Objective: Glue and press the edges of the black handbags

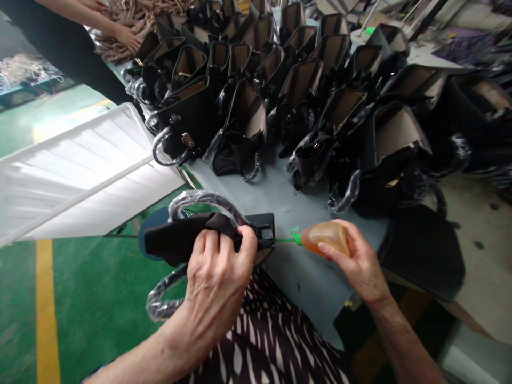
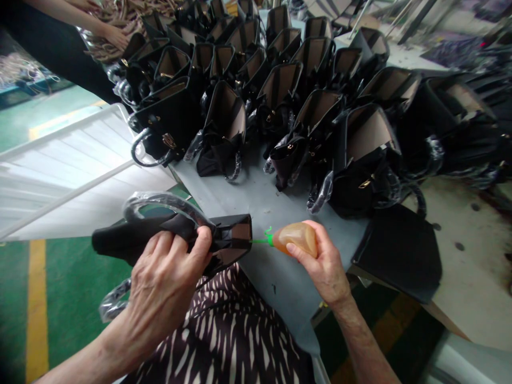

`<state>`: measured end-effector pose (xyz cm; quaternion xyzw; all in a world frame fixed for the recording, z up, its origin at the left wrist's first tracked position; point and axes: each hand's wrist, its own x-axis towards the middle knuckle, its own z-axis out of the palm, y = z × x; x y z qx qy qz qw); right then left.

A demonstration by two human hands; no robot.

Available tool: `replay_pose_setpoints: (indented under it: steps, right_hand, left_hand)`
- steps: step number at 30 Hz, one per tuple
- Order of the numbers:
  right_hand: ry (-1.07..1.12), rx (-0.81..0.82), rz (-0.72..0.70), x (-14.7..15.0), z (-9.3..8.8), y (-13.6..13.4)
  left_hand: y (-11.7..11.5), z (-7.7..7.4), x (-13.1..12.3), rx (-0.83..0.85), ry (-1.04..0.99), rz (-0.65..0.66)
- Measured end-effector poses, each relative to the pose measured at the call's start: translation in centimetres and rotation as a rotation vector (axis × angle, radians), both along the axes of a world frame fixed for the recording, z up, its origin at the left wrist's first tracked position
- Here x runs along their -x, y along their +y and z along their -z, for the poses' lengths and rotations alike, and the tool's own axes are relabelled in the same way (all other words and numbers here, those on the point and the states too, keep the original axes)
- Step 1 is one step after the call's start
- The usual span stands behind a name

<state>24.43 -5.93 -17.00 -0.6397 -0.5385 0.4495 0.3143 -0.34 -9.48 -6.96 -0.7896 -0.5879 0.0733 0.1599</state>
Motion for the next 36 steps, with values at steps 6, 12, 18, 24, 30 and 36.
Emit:
replay_pose_setpoints:
  steps: [6, 12, 18, 24, 30, 36]
  right_hand:
    - [0.001, 0.004, -0.010, 0.2, 0.3, -0.2]
    - [-0.025, 0.008, -0.031, 0.3, 0.1, -0.3]
    - [0.032, 0.048, -0.038, 0.2, -0.1, -0.2]
    - [0.113, 0.135, 0.004, 0.2, 0.1, -0.2]
    - [0.145, 0.180, 0.027, 0.2, 0.1, -0.3]
    - [0.161, 0.201, 0.037, 0.2, 0.4, -0.2]
  left_hand:
    - [-0.5, 0.1, 0.1, 0.007, 0.003, -0.018]
    - [-0.9, 0.4, 0.0, 0.002, -0.025, -0.013]
    - [-1.5, 0.6, 0.1, 0.011, -0.057, -0.005]
    - [-2.0, 0.9, 0.4, -0.017, -0.083, 0.014]
    - [-2.3, 1.4, 0.7, -0.045, -0.119, 0.056]
    - [-2.3, 1.3, 0.6, -0.065, -0.163, 0.063]
